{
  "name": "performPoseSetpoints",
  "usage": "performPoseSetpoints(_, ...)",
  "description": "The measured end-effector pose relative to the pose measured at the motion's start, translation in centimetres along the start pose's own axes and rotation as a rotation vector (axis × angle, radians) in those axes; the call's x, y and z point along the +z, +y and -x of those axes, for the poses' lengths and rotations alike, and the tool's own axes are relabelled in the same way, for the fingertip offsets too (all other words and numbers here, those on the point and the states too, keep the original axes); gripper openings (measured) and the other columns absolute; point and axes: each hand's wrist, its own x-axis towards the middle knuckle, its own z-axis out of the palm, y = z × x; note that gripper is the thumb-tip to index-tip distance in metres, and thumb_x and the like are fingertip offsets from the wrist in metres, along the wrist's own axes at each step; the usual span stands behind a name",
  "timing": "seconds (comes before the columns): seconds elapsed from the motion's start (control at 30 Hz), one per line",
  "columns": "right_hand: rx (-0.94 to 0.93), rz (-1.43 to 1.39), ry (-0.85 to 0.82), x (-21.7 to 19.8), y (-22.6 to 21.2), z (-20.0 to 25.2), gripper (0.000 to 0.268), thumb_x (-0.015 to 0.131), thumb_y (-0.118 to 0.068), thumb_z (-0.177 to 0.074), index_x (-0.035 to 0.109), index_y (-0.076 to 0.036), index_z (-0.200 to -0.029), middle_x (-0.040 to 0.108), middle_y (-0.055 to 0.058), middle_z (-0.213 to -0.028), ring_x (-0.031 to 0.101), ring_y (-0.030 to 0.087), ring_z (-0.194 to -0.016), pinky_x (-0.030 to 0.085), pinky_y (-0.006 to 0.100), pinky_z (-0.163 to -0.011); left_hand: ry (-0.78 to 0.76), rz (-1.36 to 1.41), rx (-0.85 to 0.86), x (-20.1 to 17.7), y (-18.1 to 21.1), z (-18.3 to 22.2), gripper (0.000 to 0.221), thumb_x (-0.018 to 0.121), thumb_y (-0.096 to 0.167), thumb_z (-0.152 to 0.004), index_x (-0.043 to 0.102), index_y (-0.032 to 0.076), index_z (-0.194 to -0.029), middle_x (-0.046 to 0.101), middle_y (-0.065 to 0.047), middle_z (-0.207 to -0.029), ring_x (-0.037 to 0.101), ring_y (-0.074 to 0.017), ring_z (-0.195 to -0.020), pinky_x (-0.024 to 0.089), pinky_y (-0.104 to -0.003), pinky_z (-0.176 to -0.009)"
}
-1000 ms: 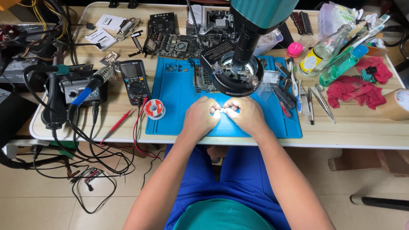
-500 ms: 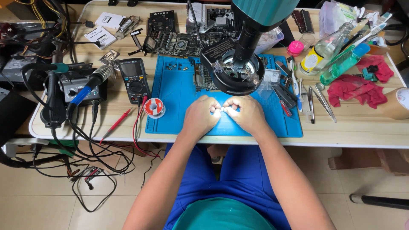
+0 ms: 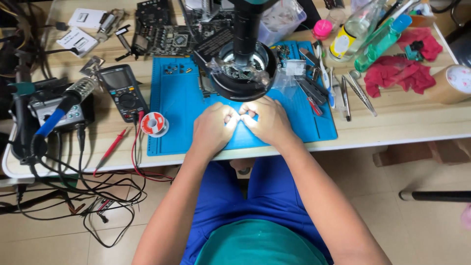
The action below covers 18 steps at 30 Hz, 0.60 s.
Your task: Preparing and organizing small electronic components by removing them from plastic packaging and placing them on a work mat.
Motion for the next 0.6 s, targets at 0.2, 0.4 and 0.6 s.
performPoseSetpoints(0.2, -0.018, 0.0, 0.007, -0.8, -1.0, 0.3, 0.007, 0.073, -0.022, -0.09, 0.067, -0.022, -0.087, 0.058, -0.003, -0.081, 0.07, 0.026, -0.097, 0.056, 0.044, -0.085, -0.035, -0.012, 0.033, -0.1, 0.2, -0.2, 0.021, 0.066, 0.036, -0.104, 0.075, 0.019, -0.096, 0.064, -0.003, -0.089, 0.07, -0.0325, -0.104, 0.059, -0.05, -0.095)
performPoseSetpoints(0.4, 0.059, -0.021, -0.014, -0.4, -0.5, 0.3, 0.02, 0.064, -0.025, -0.096, 0.054, -0.02, -0.079, 0.053, -0.003, -0.078, 0.068, 0.026, -0.093, 0.055, 0.043, -0.085, -0.034, -0.086, -0.02, -0.2, 0.8, -0.4, 0.028, 0.067, 0.037, -0.103, 0.072, 0.014, -0.089, 0.068, -0.008, -0.089, 0.072, -0.0398, -0.103, 0.059, -0.057, -0.091)
performPoseSetpoints(0.6, 0.09, -0.182, 0.109, -1.0, -0.1, 1.0, 0.023, 0.063, -0.009, -0.095, 0.05, -0.019, -0.078, 0.045, -0.001, -0.071, 0.064, 0.028, -0.077, 0.057, 0.039, -0.077, -0.006, -0.082, -0.08, -0.4, 1.1, -0.4, 0.028, 0.068, 0.031, -0.1, 0.073, 0.008, -0.086, 0.074, -0.016, -0.083, 0.074, -0.0455, -0.092, 0.059, -0.06, -0.083)
